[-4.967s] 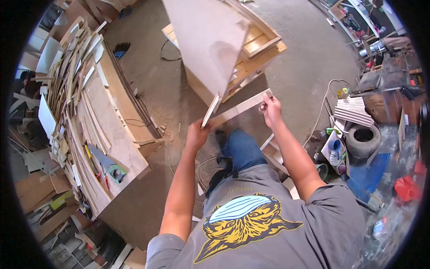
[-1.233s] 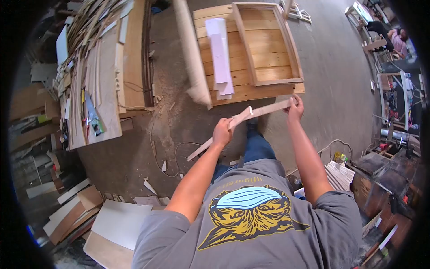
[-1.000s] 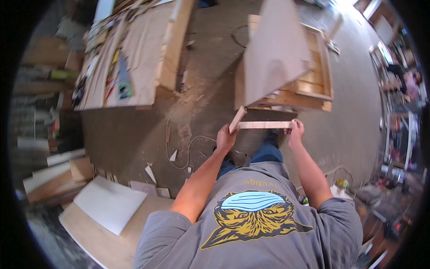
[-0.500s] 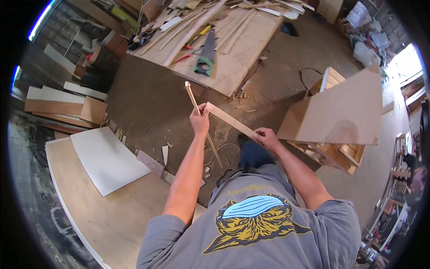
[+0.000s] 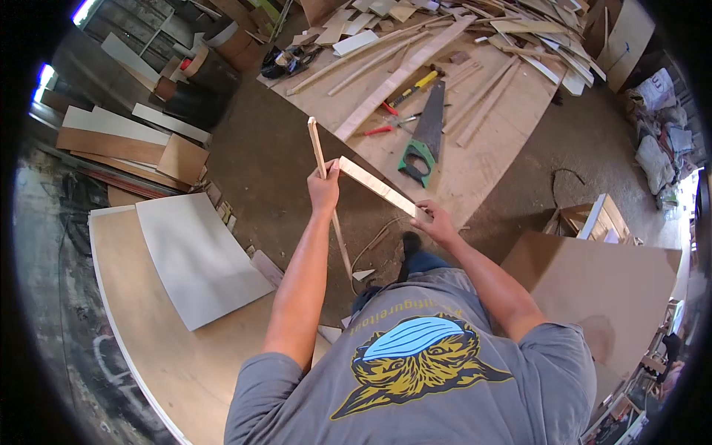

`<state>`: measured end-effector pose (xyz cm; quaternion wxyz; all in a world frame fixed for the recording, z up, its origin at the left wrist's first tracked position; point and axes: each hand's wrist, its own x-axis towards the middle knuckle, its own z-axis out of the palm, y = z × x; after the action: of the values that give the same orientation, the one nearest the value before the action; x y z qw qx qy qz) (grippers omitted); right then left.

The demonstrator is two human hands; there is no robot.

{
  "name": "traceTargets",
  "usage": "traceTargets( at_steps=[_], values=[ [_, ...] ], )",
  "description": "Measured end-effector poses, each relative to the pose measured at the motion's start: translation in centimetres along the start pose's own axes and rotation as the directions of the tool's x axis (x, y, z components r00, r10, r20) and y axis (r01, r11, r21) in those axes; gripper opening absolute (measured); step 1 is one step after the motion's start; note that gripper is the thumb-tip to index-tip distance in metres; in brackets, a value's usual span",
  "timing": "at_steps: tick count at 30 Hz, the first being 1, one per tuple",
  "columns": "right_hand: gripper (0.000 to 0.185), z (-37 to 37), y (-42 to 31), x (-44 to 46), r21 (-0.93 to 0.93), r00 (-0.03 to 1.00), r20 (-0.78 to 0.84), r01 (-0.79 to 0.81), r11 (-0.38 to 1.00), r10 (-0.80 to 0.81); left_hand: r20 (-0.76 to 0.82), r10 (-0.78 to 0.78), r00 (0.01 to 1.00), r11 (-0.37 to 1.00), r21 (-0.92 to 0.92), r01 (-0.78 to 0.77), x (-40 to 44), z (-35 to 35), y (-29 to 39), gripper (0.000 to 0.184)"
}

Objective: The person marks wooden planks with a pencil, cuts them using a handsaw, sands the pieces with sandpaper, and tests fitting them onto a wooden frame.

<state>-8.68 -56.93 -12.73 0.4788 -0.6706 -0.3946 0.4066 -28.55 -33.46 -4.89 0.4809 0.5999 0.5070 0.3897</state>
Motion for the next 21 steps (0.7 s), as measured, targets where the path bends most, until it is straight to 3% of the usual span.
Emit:
traceTargets(
  at_steps=[2,5,6,7,9,13,15,19,20,21],
  values=[
    [0.044,0.9,-0.2,3.8,-0.095,0.998,-0.009,0.06,0.994,-0.061,0.002,0.056,0.998,0.987,0.15,-0.055,3.8,-1.4,0.3,0.028],
    [0.041,2.3,-1.1,9.2,-0.107,0.998,0.003,0.061,0.992,-0.061,-0.059,-0.128,0.99,0.923,0.359,0.14,7.5,-2.5,3.2,0.041],
    [0.038,2.8,-2.1,10.5,-0.112,0.997,-0.001,0.074,0.991,-0.075,-0.068,-0.068,0.995,0.825,0.557,0.094,9.0,-3.0,3.0,0.057],
    [0.037,3.2,-2.8,11.7,-0.117,0.996,-0.009,0.083,0.99,-0.085,-0.081,-0.053,0.995,0.809,0.581,0.09,10.3,-3.4,2.6,0.059],
    [0.04,4.5,-1.1,14.6,-0.002,0.999,0.002,-0.041,0.999,0.041,-0.094,-0.023,0.995,0.773,0.63,0.077,12.6,-4.3,1.4,0.064],
    [0.05,8.0,-1.7,18.9,0.18,0.965,-0.061,-0.242,0.953,0.256,0.076,-0.072,0.994,0.666,0.746,-0.009,17.8,-6.7,-1.6,0.063],
    [0.048,10.4,-1.1,21.6,0.185,0.957,-0.158,-0.212,0.96,0.242,0.134,-0.128,0.983,0.633,0.774,-0.023,19.9,-7.6,-2.3,0.062],
    [0.044,16.0,-1.1,27.1,0.158,0.87,-0.401,-0.244,0.957,0.288,0.205,-0.114,0.972,0.699,0.712,-0.068,24.7,-9.8,-4.3,0.064],
    [0.044,17.4,-1.9,27.9,0.196,0.835,-0.416,-0.305,0.932,0.361,0.221,-0.197,0.955,0.709,0.705,-0.017,25.6,-10.4,-3.6,0.066],
    [0.043,18.5,-4.8,28.7,0.238,0.797,-0.426,-0.358,0.903,0.428,0.251,-0.176,0.952,0.734,0.678,-0.043,26.7,-10.8,-3.9,0.065]
  ],
)
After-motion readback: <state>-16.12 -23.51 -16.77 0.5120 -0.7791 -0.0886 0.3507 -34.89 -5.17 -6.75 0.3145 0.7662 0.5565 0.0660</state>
